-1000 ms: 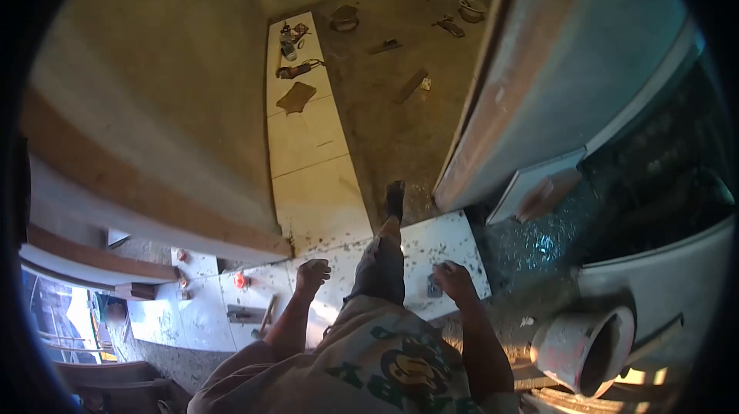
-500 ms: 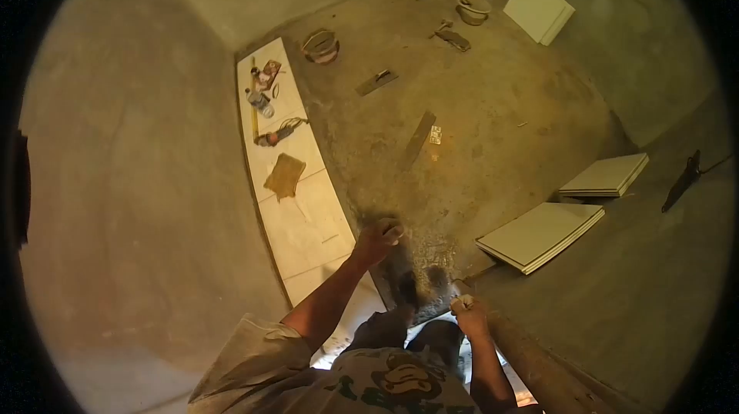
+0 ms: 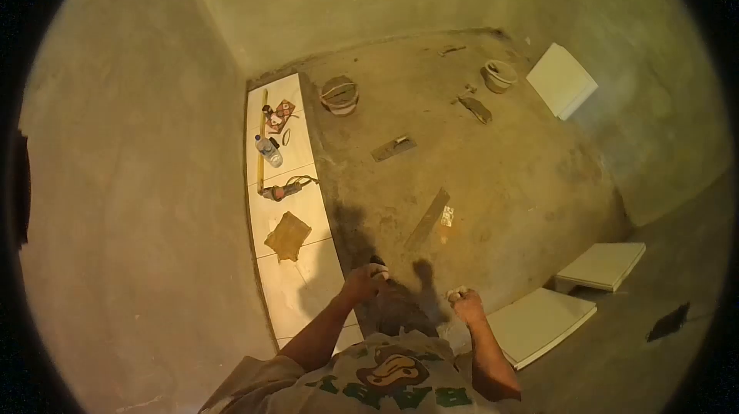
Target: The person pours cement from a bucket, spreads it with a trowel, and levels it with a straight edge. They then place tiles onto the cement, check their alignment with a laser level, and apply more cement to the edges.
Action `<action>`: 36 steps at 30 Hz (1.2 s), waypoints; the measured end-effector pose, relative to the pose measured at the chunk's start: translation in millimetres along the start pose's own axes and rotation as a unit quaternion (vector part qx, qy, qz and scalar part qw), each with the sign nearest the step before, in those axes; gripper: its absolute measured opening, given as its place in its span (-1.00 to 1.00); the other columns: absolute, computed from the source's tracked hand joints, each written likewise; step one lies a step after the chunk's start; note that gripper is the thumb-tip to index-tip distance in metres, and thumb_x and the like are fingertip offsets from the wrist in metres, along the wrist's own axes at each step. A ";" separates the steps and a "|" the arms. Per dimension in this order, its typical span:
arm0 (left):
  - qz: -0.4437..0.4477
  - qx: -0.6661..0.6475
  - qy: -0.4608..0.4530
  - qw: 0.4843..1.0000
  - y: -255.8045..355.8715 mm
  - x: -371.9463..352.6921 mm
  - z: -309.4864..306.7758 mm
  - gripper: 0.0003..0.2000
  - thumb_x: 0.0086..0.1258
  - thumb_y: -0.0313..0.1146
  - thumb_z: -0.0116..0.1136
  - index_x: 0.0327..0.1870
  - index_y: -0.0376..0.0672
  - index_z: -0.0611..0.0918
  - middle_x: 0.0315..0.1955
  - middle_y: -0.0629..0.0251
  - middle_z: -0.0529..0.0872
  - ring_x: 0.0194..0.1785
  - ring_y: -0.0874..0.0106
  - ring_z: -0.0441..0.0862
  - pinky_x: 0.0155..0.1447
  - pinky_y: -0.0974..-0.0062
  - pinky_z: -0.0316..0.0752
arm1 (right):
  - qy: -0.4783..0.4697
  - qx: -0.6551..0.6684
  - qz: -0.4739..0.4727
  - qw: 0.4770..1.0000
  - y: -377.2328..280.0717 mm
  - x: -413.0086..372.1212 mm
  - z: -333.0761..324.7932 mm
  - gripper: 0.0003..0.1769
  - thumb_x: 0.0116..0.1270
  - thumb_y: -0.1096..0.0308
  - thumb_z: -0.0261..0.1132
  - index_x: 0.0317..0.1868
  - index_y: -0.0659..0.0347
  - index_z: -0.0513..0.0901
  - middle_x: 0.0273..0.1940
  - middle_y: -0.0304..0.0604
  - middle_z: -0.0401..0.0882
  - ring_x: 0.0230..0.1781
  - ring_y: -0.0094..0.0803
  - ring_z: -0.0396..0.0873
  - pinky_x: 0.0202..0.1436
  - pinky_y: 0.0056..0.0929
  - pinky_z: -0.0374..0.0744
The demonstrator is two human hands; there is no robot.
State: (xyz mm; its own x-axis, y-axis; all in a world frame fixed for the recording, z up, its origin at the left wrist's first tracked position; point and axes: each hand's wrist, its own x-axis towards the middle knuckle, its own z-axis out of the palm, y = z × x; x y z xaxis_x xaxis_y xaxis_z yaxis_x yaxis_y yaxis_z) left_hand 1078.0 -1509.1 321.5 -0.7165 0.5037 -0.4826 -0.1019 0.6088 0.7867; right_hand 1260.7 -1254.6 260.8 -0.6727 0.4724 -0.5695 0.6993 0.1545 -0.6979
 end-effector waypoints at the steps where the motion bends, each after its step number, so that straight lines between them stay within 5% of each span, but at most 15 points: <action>1: 0.097 0.012 0.060 0.993 -38.3 35.1 -12.0 -0.60 0.22 -0.05 0.11 -0.07 -0.16 0.64 -0.17 0.06 0.68 -0.07 0.11 0.62 0.03 0.27 0.48 | -0.020 0.002 -0.008 1.000 -39.9 18.2 0.8 -0.85 0.14 0.38 0.17 -0.43 0.30 0.60 -0.49 -0.21 0.57 -0.50 -0.42 0.46 -0.37 -0.42 0.44; 2: 0.097 0.007 0.076 0.992 -58.9 53.0 -30.6 -0.60 0.22 -0.05 0.11 -0.07 -0.16 0.64 -0.17 0.06 0.68 -0.07 0.11 0.62 0.03 0.27 0.48 | -0.027 -0.006 -0.020 0.999 -49.0 52.4 6.0 -0.85 0.14 0.38 0.17 -0.43 0.30 0.60 -0.49 -0.21 0.57 -0.50 -0.42 0.46 -0.37 -0.42 0.44; 3: 0.088 0.062 0.109 0.988 -69.5 76.0 -55.1 -0.63 0.24 -0.07 0.10 -0.10 -0.16 0.65 -0.19 0.05 0.68 -0.08 0.10 0.63 0.02 0.27 0.48 | 0.051 -0.257 -0.343 0.902 -43.3 109.3 12.1 -0.86 0.14 0.38 0.18 -0.44 0.27 0.60 -0.50 -0.21 0.55 -0.49 -0.42 0.45 -0.38 -0.41 0.43; 4: 0.072 0.121 0.132 0.981 -72.0 89.5 -83.9 -0.65 0.26 -0.08 0.09 -0.12 -0.15 0.66 -0.20 0.04 0.68 -0.10 0.10 0.63 0.00 0.26 0.49 | 0.126 -0.456 -0.598 0.648 -76.7 142.5 22.7 -0.88 0.13 0.38 0.19 -0.45 0.24 0.60 -0.51 -0.21 0.54 -0.48 -0.42 0.44 -0.38 -0.41 0.43; 7: 0.019 0.078 0.188 0.979 -91.1 122.2 -167.1 -0.68 0.25 -0.11 0.11 -0.18 -0.16 0.67 -0.27 0.08 0.70 -0.14 0.13 0.65 -0.02 0.27 0.50 | -0.076 -0.092 -0.153 0.981 -227.6 159.0 40.6 -0.76 0.24 0.23 0.23 -0.24 0.24 0.62 -0.41 -0.12 0.57 -0.33 -0.38 0.52 -0.18 -0.38 0.49; 12: -0.063 -0.139 0.298 0.942 -154.3 158.4 -258.2 -0.84 0.18 -0.33 0.15 -0.33 -0.20 0.67 -0.40 0.07 0.70 -0.28 0.16 0.66 -0.18 0.32 0.51 | -0.094 -0.183 -0.237 0.949 -382.3 222.7 57.2 -0.70 0.26 0.19 0.23 -0.18 0.27 0.59 -0.38 -0.14 0.58 -0.33 -0.40 0.49 -0.16 -0.39 0.49; 13: -0.023 -0.126 0.440 0.889 -131.7 161.4 -256.4 -0.80 0.20 -0.25 0.11 -0.41 -0.20 0.66 -0.43 0.07 0.69 -0.31 0.15 0.65 -0.19 0.26 0.51 | -0.104 -0.167 -0.238 0.951 -405.6 232.9 58.1 -0.71 0.26 0.19 0.23 -0.19 0.27 0.59 -0.39 -0.16 0.58 -0.34 -0.41 0.48 -0.17 -0.40 0.48; 16: -0.187 0.076 0.351 0.914 -130.7 209.0 -260.8 -0.68 0.23 -0.09 0.03 -0.38 -0.17 0.68 -0.40 0.09 0.70 -0.25 0.12 0.65 -0.13 0.20 0.51 | -0.125 -0.114 -0.257 0.952 -429.5 290.3 66.1 -0.71 0.26 0.19 0.24 -0.20 0.27 0.59 -0.42 -0.21 0.55 -0.35 -0.44 0.46 -0.19 -0.43 0.48; 17: -0.112 0.190 0.319 0.922 -165.5 241.1 -250.7 -0.71 0.23 -0.12 0.06 -0.30 -0.13 0.70 -0.34 0.12 0.71 -0.20 0.14 0.66 -0.07 0.25 0.52 | -0.129 -0.126 -0.240 0.954 -440.9 304.8 67.8 -0.71 0.26 0.18 0.24 -0.21 0.26 0.59 -0.42 -0.24 0.53 -0.37 -0.44 0.45 -0.21 -0.45 0.47; 18: -0.163 -0.056 0.280 0.944 -136.6 258.0 -254.6 -0.71 0.21 -0.12 0.07 -0.24 -0.11 0.71 -0.28 0.13 0.71 -0.15 0.18 0.66 -0.03 0.28 0.51 | -0.133 -0.124 -0.240 0.954 -451.3 322.0 67.3 -0.71 0.26 0.18 0.24 -0.21 0.26 0.59 -0.42 -0.24 0.53 -0.37 -0.44 0.45 -0.21 -0.45 0.47; 22: -0.187 -0.049 0.232 0.953 -84.6 372.7 -290.0 -0.63 0.17 -0.05 0.09 -0.20 -0.15 0.68 -0.23 0.03 0.69 -0.10 0.10 0.63 0.02 0.22 0.48 | -0.144 -0.236 -0.140 0.951 -495.8 409.8 57.1 -0.69 0.25 0.19 0.22 -0.19 0.29 0.61 -0.37 -0.14 0.61 -0.31 -0.39 0.55 -0.19 -0.41 0.49; 28: -0.068 0.004 0.241 0.968 31.8 563.3 -405.2 -0.61 0.18 -0.02 0.08 -0.14 -0.12 0.64 -0.19 0.01 0.67 -0.07 0.07 0.61 0.03 0.18 0.46 | -0.060 -0.296 -0.264 0.916 -461.8 539.7 -39.2 -0.70 0.20 0.22 0.22 -0.27 0.33 0.62 -0.36 -0.04 0.65 -0.34 -0.31 0.63 -0.26 -0.39 0.55; 29: -0.035 -0.006 0.247 0.968 56.3 585.1 -425.9 -0.62 0.18 -0.03 0.09 -0.14 -0.12 0.65 -0.20 0.02 0.67 -0.07 0.08 0.61 0.02 0.18 0.47 | -0.008 -0.169 -0.097 0.981 -492.7 529.4 -45.9 -0.77 0.19 0.26 0.21 -0.31 0.27 0.63 -0.32 0.03 0.63 -0.24 -0.11 0.61 -0.14 -0.20 0.55; 33: 0.021 -0.044 0.243 0.969 118.8 665.2 -485.8 -0.67 0.19 -0.09 0.13 -0.16 -0.12 0.66 -0.24 0.05 0.69 -0.11 0.11 0.63 0.01 0.20 0.47 | 0.039 -0.054 0.025 0.997 -455.0 600.0 -77.9 -0.83 0.14 0.30 0.23 -0.38 0.22 0.64 -0.39 -0.04 0.63 -0.29 -0.20 0.63 -0.20 -0.23 0.58; 36: -0.009 -0.052 0.296 0.954 138.5 704.2 -498.5 -0.65 0.20 -0.06 0.10 -0.17 -0.12 0.66 -0.26 0.06 0.69 -0.12 0.09 0.64 0.01 0.20 0.47 | -0.113 -0.307 -0.147 0.933 -416.5 668.8 -87.2 -0.89 0.09 0.33 0.23 -0.41 0.15 0.63 -0.45 -0.11 0.64 -0.42 -0.27 0.62 -0.32 -0.32 0.58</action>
State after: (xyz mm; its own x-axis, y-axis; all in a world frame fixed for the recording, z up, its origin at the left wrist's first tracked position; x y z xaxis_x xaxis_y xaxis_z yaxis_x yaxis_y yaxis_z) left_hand 215.3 -1375.7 282.6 -0.9748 0.0416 -0.2190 -0.1636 0.5337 0.8297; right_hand 540.6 -927.4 208.5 -0.8422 0.1467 -0.5189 0.4369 0.7496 -0.4972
